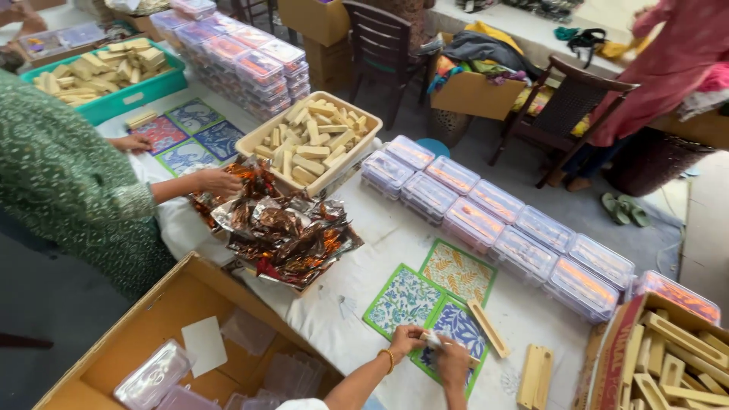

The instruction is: The person wipes wooden handles with a white cloth on a table covered with a white cloth. They pick up handles from a large cardboard box, wipe them, and place them back into the box.

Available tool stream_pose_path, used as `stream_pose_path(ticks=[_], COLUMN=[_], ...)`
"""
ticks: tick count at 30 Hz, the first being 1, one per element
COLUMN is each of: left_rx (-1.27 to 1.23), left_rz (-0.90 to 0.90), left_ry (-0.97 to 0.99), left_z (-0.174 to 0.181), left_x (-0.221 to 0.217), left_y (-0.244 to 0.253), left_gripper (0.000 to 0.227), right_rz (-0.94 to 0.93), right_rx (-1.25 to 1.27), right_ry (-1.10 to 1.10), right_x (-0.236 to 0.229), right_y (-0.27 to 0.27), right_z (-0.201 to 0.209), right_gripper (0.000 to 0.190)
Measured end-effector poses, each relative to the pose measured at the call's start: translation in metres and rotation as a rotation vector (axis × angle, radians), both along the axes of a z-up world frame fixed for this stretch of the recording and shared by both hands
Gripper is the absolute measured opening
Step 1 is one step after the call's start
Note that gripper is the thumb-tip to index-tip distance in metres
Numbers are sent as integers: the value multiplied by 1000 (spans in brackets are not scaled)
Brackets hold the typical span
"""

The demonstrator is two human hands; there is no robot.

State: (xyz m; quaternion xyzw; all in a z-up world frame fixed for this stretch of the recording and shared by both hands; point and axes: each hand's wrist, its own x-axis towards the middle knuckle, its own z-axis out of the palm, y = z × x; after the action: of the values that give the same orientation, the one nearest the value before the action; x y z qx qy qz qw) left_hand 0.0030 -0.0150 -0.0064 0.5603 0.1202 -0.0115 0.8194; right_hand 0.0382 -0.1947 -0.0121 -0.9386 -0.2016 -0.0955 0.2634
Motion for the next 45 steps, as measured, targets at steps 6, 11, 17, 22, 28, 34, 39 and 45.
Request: stream_pose_path(ticks=[6, 11, 17, 22, 28, 34, 39, 45], left_rx=[-86, -98, -220, -280, -294, -269, -284, -281], left_rz=[26, 6, 5, 36, 16, 40, 1, 5], left_ry=[37, 137, 205, 238, 291, 278, 323, 300], left_z=[-2, 9, 10, 6, 7, 11, 8, 7], left_x=[-2, -4, -1, 4, 5, 16, 12, 11], left_y=[-1, 1, 2, 3, 2, 2, 3, 3], left_gripper=[37, 32, 37, 33, 30, 34, 34, 37], right_rz=[-11, -198, -205, -129, -87, -321, -402, -411], right_rx=[72, -17, -78, 48, 267, 277, 346, 349], right_ry=[-24, -104, -195, -94, 33, 33, 31, 98], right_x=[-22, -29, -33, -27, -17, -6, -15, -16], right_y=[2, -50, -3, 57, 4, -48, -37, -29], right_z=[55, 45, 15, 14, 37, 8, 29, 58], right_gripper=[40, 50, 50, 41, 32, 34, 33, 28])
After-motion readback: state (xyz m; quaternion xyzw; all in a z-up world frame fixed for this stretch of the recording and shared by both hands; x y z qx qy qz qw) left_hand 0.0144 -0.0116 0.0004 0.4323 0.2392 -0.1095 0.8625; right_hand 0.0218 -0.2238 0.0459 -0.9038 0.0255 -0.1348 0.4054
